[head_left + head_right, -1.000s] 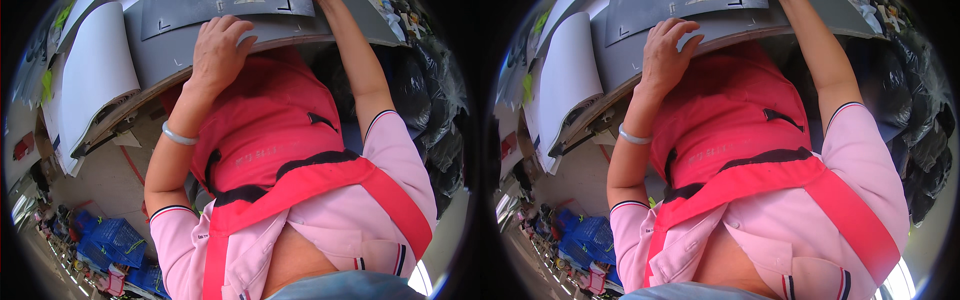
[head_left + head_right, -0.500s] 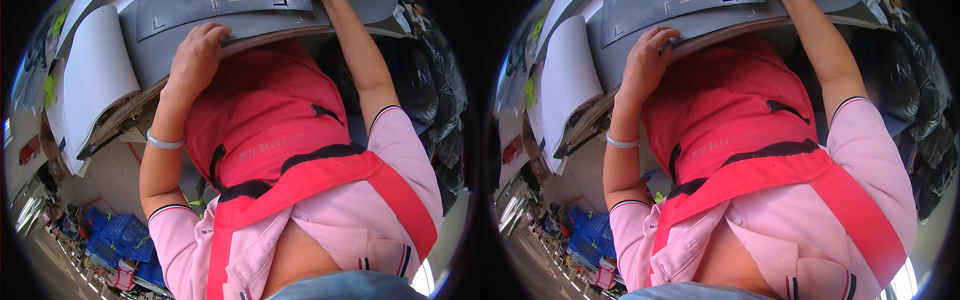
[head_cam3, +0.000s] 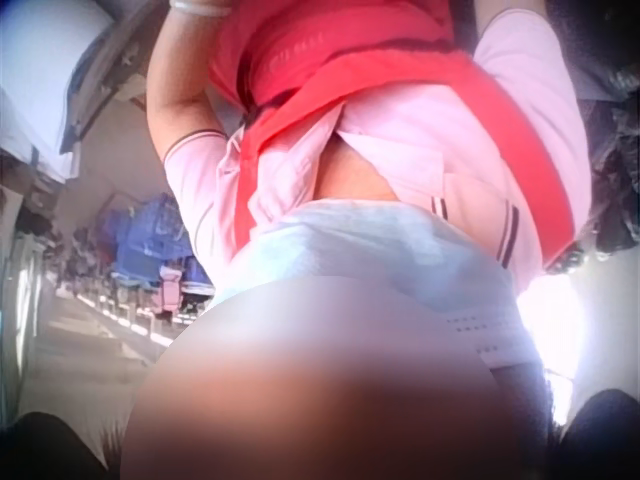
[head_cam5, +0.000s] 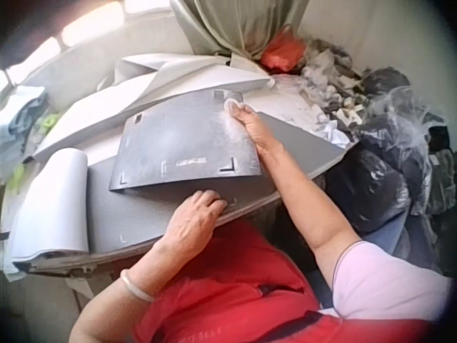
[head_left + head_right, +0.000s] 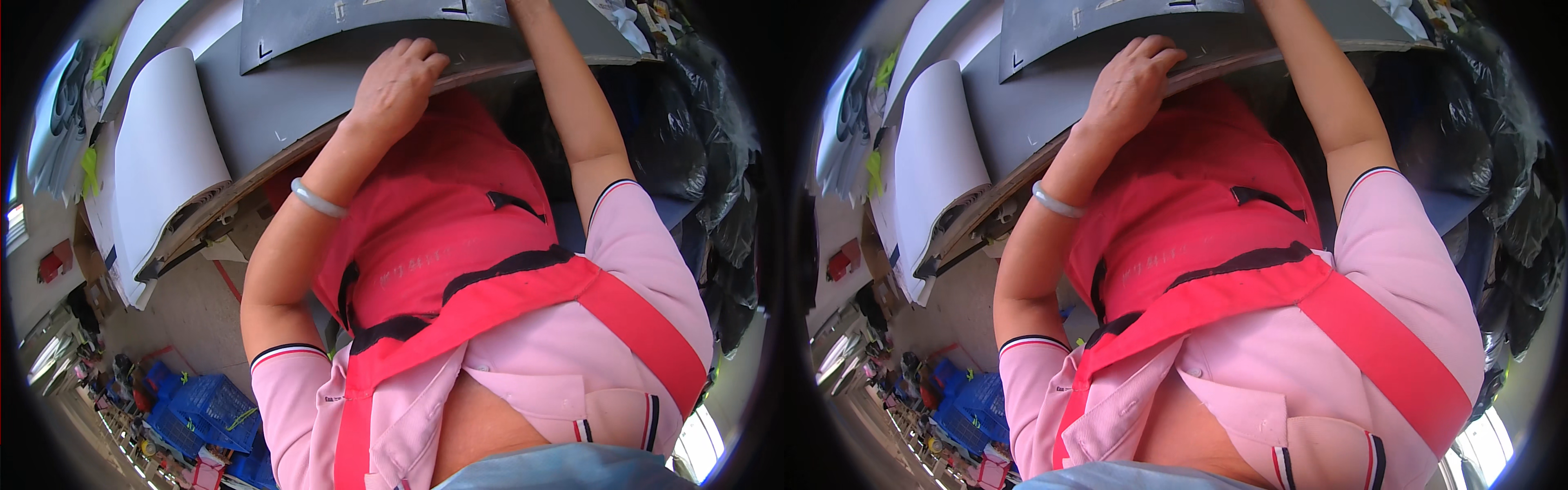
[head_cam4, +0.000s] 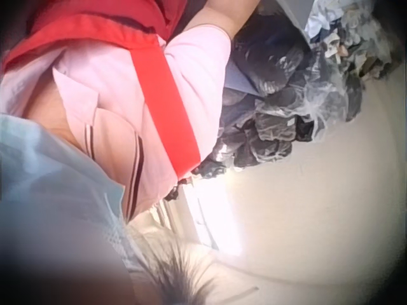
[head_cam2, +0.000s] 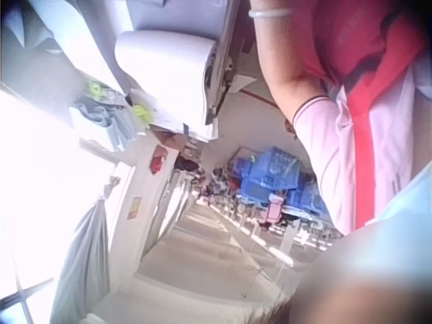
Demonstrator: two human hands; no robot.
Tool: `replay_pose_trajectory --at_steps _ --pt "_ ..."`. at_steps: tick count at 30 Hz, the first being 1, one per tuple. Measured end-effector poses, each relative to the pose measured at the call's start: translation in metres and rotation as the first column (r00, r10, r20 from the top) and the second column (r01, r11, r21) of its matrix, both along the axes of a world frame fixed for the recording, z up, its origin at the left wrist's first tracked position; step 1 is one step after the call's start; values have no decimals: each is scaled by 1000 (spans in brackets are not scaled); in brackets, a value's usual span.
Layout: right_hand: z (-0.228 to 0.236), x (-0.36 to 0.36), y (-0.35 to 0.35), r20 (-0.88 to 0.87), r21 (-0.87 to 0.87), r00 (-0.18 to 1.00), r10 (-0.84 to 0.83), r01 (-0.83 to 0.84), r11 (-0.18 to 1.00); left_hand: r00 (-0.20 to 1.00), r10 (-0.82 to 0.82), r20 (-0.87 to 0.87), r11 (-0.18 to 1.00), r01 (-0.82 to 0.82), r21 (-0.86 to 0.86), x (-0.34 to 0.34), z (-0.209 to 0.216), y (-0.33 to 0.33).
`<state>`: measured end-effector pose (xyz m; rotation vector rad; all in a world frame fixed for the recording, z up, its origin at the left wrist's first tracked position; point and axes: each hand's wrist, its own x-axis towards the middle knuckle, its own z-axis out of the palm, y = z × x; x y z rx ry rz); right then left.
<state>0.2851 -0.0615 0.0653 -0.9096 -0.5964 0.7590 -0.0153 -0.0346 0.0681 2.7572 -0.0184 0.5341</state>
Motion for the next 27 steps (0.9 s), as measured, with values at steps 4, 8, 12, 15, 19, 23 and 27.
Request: replay_pose_trajectory --at_steps 4,8,12,15,19,23,27 --pt "42 -20 -34 8 40 1000 -6 6 999 1000 -9 4 1000 9 -21 63 -12 -24" --pt "40 -65 -57 -63 71 998 -28 33 997 917 164 363 897 15 -442 115 -24 -19" --pt "7 -90 -57 28 -38 999 -42 43 998 908 383 170 711 -172 -682 106 -38 23" --pt "-11 -81 -60 7 -59 999 42 -42 997 838 527 141 637 -280 -718 69 -32 77" --pt "-22 -73 -68 -234 -20 970 57 -64 998 663 710 236 623 -437 -649 -6 10 175" --pt "-22 -71 -72 -232 -56 970 76 -92 994 418 811 409 584 -617 -527 -133 72 272" --pt "-22 -73 -68 -148 -79 982 116 -129 989 264 839 475 511 -681 -524 -304 99 330"
